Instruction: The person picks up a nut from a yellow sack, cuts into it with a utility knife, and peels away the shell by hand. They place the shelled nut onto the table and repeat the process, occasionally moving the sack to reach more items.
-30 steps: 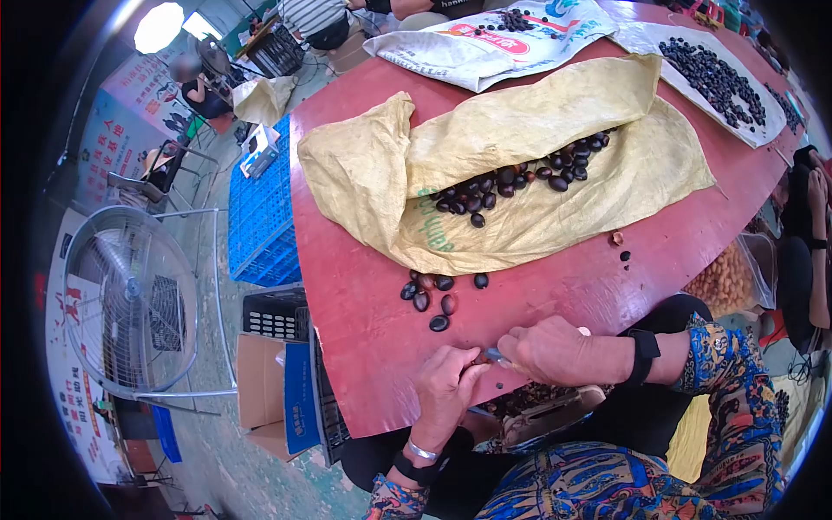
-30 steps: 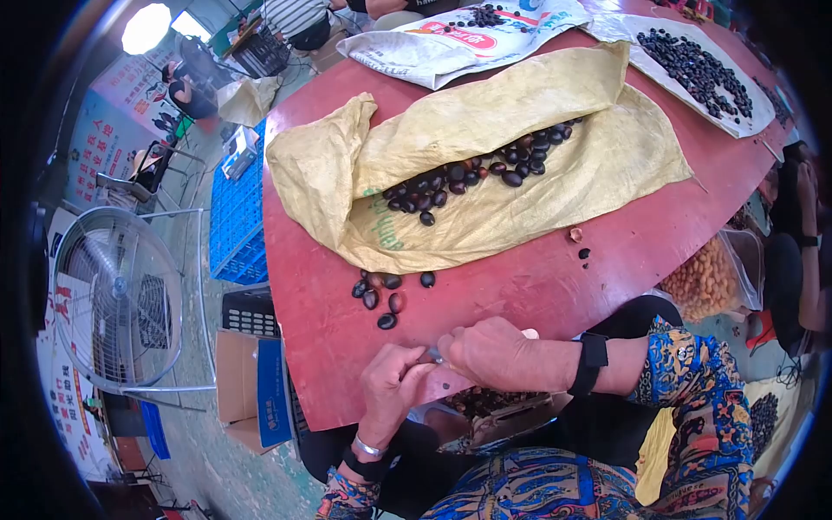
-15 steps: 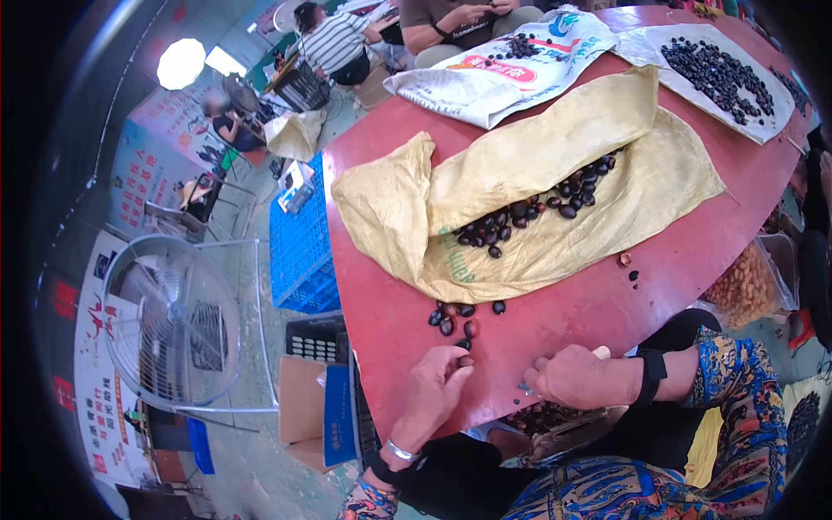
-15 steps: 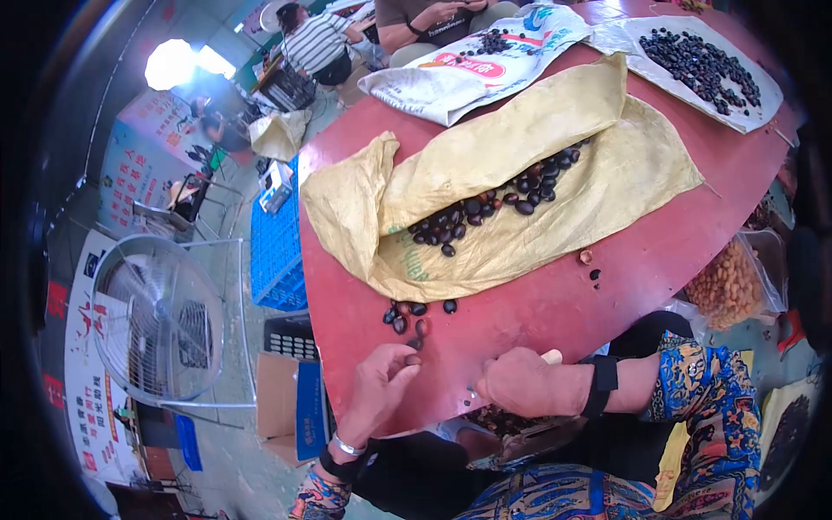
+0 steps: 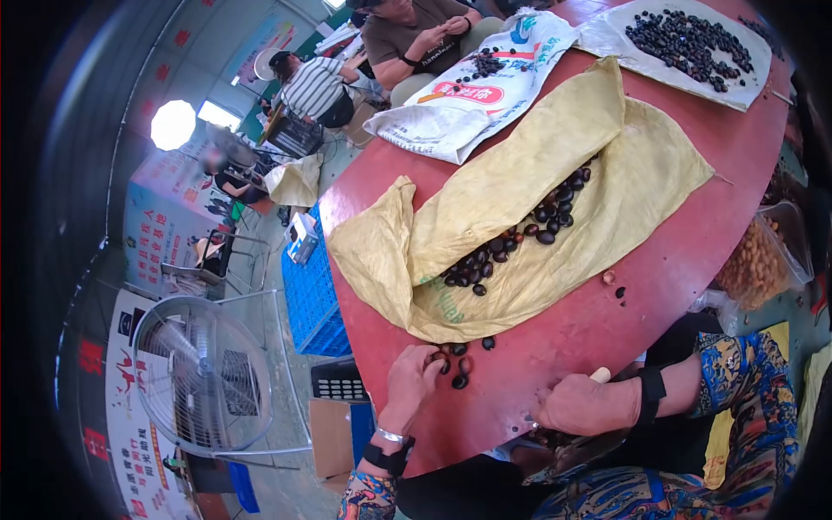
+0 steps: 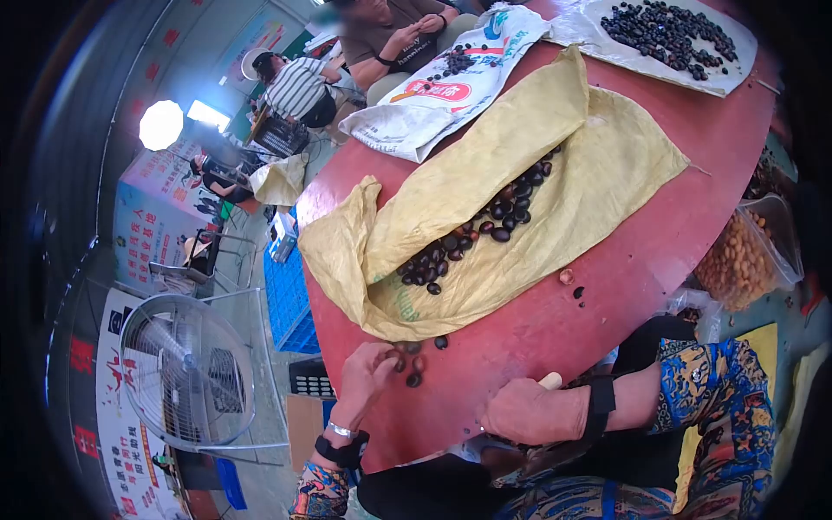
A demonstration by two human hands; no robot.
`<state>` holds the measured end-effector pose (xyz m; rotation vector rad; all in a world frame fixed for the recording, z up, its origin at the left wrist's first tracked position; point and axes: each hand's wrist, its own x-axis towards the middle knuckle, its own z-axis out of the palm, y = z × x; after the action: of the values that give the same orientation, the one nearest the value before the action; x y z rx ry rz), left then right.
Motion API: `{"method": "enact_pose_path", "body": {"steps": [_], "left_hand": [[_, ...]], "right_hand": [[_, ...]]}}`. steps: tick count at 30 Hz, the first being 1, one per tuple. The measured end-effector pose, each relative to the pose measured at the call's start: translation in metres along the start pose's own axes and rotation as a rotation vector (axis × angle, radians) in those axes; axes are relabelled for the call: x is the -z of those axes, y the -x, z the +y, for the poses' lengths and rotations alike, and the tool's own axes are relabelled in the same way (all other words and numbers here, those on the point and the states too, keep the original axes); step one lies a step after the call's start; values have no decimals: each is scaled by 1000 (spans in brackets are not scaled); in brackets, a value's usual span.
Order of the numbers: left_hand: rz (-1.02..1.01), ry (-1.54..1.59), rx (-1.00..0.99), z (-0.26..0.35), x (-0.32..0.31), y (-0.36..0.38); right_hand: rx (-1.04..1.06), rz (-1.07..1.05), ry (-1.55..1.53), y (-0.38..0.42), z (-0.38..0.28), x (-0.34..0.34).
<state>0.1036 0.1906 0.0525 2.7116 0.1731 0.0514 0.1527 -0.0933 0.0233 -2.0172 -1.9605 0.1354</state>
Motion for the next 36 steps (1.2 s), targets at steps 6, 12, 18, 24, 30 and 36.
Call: {"method": "enact_pose_path", "body": {"steps": [6, 12, 18, 24, 30, 36], "left_hand": [[168, -19, -105, 29, 5, -31], [148, 29, -229, 28, -30, -81], [138, -192, -177, 31, -55, -111], [237, -321, -214, 48, -72, -128], [143, -255, -196, 49, -76, -122], [171, -186, -105, 43, -77, -115]], "right_hand": [[12, -104, -55, -6, -1, -8], [-10, -122, -110, -6, 1, -7], [-42, -103, -74, -5, -3, -7], [-45, -133, -84, -4, -2, -10], [-19, -49, -174, -2, -1, -10], [11, 11, -232, 2, 0, -6]]}}
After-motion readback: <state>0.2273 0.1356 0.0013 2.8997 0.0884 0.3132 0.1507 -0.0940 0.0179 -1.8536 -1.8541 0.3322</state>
